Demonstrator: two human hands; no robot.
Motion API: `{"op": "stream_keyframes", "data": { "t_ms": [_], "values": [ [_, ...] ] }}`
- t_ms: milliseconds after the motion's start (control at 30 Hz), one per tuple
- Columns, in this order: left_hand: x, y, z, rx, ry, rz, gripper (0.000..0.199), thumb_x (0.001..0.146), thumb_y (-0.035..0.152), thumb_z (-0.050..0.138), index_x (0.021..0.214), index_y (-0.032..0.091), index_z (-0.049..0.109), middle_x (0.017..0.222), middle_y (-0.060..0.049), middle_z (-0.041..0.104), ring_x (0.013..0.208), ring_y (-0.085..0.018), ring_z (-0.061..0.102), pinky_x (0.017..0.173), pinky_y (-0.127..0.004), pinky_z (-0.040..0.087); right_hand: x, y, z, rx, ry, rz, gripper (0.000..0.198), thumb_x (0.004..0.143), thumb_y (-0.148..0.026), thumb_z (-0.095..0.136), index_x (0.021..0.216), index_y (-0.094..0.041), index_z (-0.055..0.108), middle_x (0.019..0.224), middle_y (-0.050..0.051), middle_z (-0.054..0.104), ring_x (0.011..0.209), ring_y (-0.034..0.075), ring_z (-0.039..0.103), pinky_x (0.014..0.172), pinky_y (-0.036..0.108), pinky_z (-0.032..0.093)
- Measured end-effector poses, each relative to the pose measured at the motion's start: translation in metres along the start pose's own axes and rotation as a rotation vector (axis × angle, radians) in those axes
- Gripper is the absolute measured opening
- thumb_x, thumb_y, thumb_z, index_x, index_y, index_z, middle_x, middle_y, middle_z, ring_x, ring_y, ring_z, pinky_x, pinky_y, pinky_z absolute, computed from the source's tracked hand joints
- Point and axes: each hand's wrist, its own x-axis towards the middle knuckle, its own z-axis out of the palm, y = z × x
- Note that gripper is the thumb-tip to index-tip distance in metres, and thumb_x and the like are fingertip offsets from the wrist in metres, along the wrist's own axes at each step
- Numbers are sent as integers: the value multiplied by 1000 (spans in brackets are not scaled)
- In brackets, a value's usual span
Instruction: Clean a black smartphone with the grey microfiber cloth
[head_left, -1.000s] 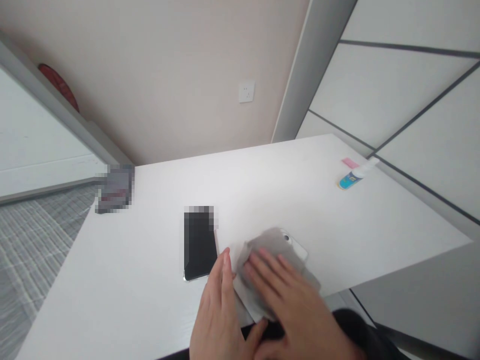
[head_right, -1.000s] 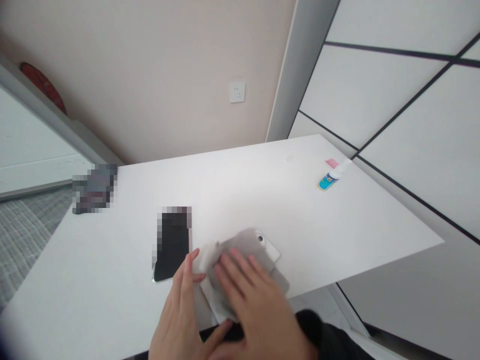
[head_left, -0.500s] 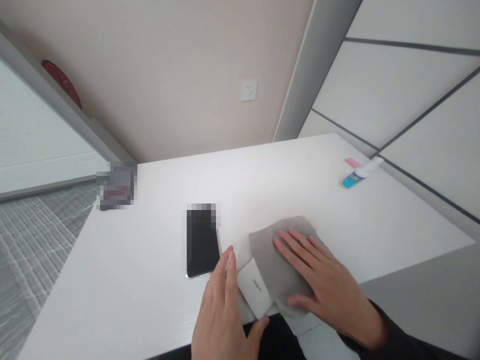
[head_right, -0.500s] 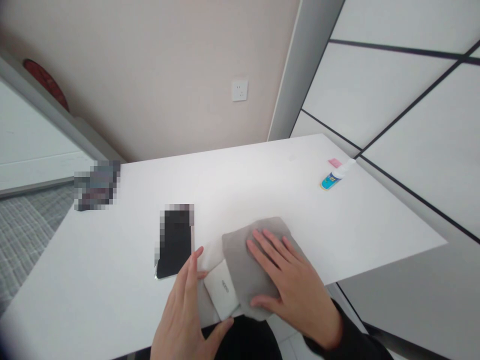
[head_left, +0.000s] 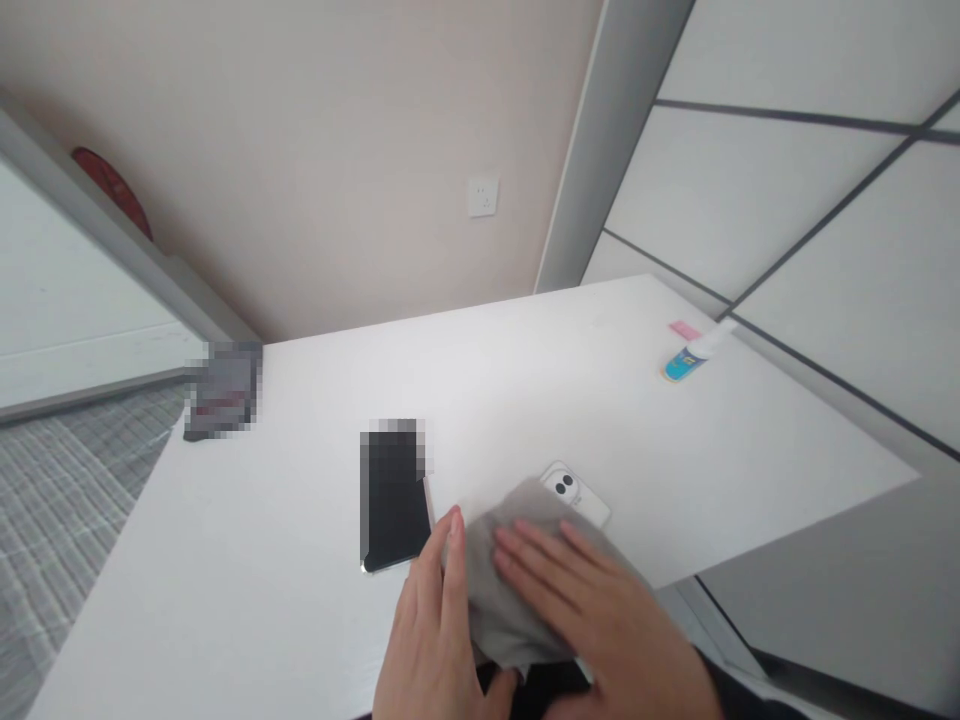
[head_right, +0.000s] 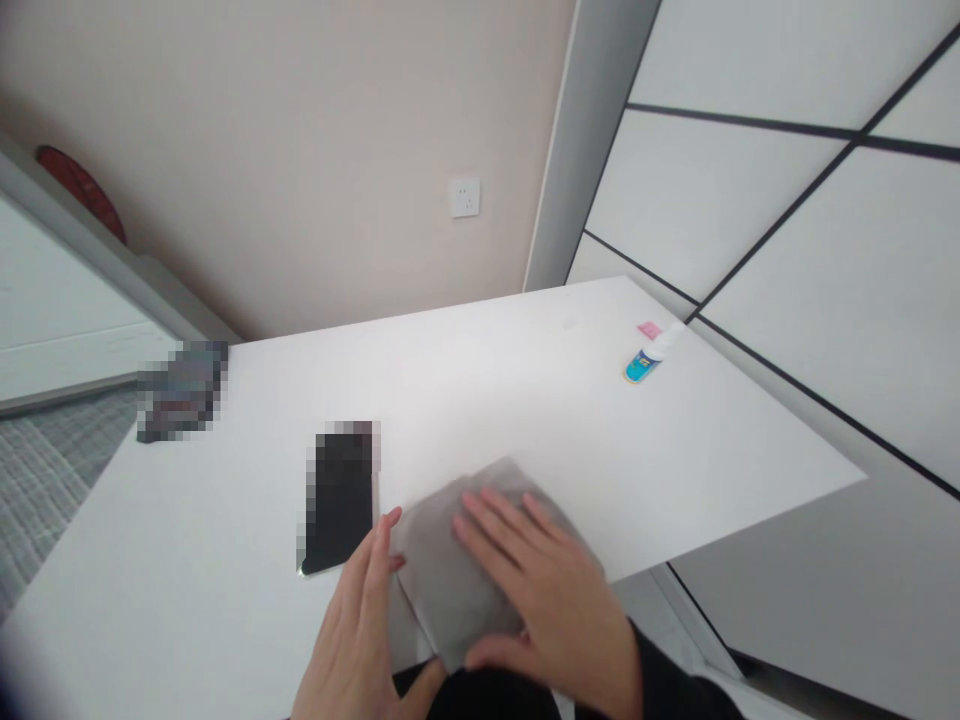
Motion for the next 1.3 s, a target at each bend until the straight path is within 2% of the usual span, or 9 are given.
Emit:
{"op": "stream_keyframes", "data": {
  "t_ms": [100, 233, 567, 733, 833, 1000, 1133, 1233, 1300],
  "values": [
    [0, -4, 0, 11, -7, -10, 119, 78, 16, 70, 166, 24, -10, 166, -24, 37, 145, -43, 50, 105, -58, 58, -1, 4, -1, -25, 44, 131, 108, 92, -87, 40, 166, -11, 23, 164, 15, 41, 149, 34, 44, 118, 50, 41],
    [2, -5, 3, 27, -17, 10, 128, 66, 4, 66, 166, 26, -11, 166, -22, 39, 147, -42, 47, 109, -56, 55, -3, 4, -4, 42, -17, 13, 94, 99, -79, 39, 167, -16, 20, 164, 7, 44, 147, 25, 48, 119, 40, 41],
    [2, -9, 4, 65, -8, 24, 118, 80, 19, 70, 166, 24, -9, 165, -23, 41, 144, -42, 51, 106, -58, 58, -6, 9, -7, -22, 23, 118, 103, 95, -85, 36, 167, -12, 21, 162, 13, 45, 147, 32, 48, 120, 49, 39],
    [2, -14, 8, 52, -40, 64, 127, 67, 5, 65, 166, 25, -13, 165, -22, 41, 146, -41, 50, 108, -54, 57, -4, 8, -1, -35, 35, -34, 74, 108, -61, 42, 166, -18, 25, 162, 3, 47, 148, 21, 47, 120, 36, 41],
    [1, -11, 6, 67, -10, 39, 119, 78, 18, 69, 166, 23, -11, 164, -23, 41, 143, -42, 52, 105, -57, 58, -1, 5, 2, -76, 60, 170, 101, 97, -82, 39, 166, -11, 25, 165, 16, 40, 149, 35, 44, 118, 52, 40],
    [1, -6, 1, 38, -9, 36, 126, 68, 7, 66, 166, 25, -12, 166, -21, 39, 147, -40, 49, 109, -52, 56, 6, -9, 7, -63, 23, -82, 62, 111, -52, 41, 162, -18, 37, 165, -1, 41, 149, 16, 45, 113, 31, 46],
    [1, -4, 2, 64, 18, 50, 115, 81, 19, 68, 167, 24, -9, 164, -23, 41, 144, -42, 51, 104, -55, 59, 8, -4, 3, -63, 25, 194, 109, 91, -90, 33, 160, -5, 38, 165, 17, 38, 150, 35, 43, 118, 51, 42],
    [2, -3, 2, 44, 0, 43, 126, 68, 6, 65, 166, 24, -12, 165, -22, 40, 147, -40, 49, 108, -53, 57, 8, -6, 0, -39, -2, 23, 70, 108, -59, 44, 162, -14, 36, 166, 5, 40, 152, 22, 42, 120, 37, 41],
    [2, -2, 1, 38, -5, 36, 129, 63, 3, 62, 166, 23, -14, 166, -22, 39, 148, -40, 47, 110, -53, 56, 8, -7, -2, -19, -32, -34, 65, 109, -55, 45, 162, -19, 37, 165, 1, 41, 149, 19, 46, 119, 34, 42]
  ]
}}
